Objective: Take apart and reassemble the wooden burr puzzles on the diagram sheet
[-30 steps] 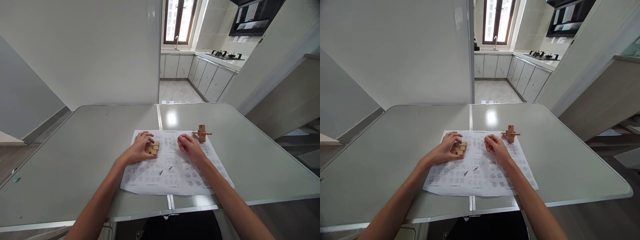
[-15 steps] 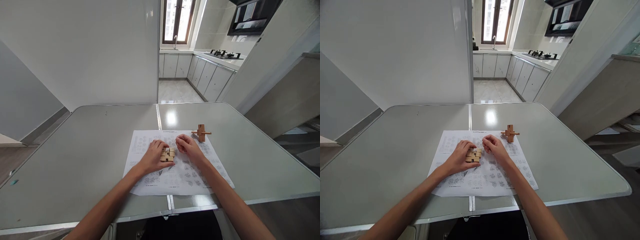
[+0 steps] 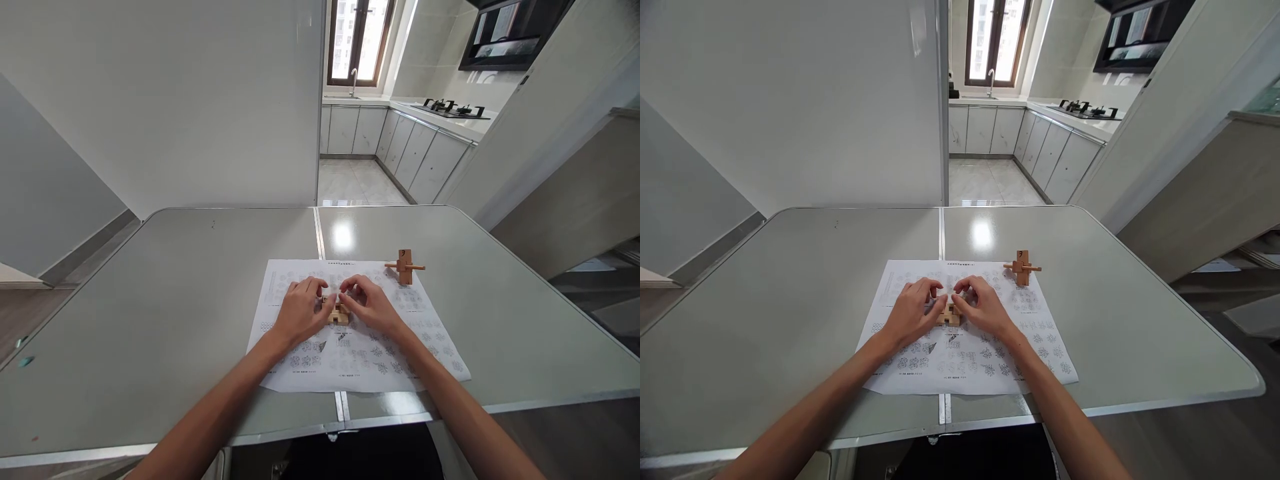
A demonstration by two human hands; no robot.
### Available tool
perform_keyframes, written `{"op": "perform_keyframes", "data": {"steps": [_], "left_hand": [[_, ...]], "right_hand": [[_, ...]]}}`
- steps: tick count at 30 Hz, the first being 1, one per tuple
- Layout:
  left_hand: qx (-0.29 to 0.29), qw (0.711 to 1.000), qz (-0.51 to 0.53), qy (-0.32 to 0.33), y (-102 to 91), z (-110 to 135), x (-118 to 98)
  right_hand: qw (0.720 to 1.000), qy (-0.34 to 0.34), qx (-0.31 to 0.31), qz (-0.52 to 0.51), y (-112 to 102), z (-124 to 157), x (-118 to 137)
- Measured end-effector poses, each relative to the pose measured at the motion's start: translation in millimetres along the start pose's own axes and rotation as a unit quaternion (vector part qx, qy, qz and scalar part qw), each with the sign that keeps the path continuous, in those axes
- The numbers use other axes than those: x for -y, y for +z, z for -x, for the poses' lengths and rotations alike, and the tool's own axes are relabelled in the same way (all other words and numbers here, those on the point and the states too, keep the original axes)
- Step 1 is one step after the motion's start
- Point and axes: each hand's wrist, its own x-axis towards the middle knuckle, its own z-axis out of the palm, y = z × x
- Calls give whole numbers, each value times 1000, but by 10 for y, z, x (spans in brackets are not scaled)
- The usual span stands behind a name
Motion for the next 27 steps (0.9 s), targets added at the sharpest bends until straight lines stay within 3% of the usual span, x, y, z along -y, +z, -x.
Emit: {"op": "perform_keyframes", "data": {"steps": [9,14,19,27], "left_hand": [[20,999,-30,-18,70,-13,35],[19,999,-22,-38,75,-20,63],[12,999,-15,-46,75,-22,65],[13,998,33,-60,71,-36,71]], "right_hand": [[1000,9,4,6,-4,1,-23],[995,-47,88,18,-35,19,10],[988,-50,146,22,-47,50,34],[990,-50,132,28,-34,53,8]]}}
